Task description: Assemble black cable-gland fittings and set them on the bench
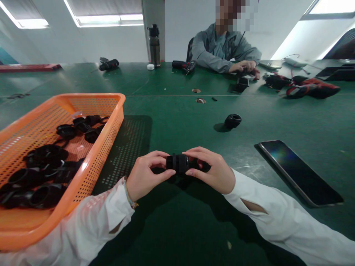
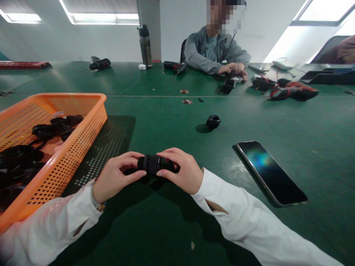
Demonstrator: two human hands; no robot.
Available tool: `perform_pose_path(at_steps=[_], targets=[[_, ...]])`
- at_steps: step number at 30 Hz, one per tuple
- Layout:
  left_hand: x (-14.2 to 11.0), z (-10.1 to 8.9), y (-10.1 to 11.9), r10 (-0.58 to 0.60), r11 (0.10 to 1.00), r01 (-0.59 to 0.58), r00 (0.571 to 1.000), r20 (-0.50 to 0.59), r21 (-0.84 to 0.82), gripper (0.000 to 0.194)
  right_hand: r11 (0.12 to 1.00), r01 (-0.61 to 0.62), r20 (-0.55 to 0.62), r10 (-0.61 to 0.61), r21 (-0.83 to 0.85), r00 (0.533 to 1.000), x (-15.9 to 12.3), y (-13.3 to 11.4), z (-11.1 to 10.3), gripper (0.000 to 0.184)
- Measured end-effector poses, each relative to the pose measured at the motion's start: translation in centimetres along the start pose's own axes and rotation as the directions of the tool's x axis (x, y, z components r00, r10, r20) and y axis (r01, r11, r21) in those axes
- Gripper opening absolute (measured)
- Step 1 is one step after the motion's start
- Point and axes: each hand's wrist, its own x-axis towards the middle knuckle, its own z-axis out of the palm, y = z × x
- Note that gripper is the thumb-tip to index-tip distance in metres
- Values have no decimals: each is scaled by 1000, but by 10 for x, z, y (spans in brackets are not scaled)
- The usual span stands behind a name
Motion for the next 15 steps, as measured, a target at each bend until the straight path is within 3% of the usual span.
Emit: perform_pose_path(at_steps=[7,15], targets=[[0,0,-1,4,1000,-4,1000,-1,19,9,988,-70,7,70,141,998,-2,-1,4,44],[0,0,-1,9,1000,-9,1000,4,13,11,996,-14,1,14,87,1000,-1,-2,2,28]])
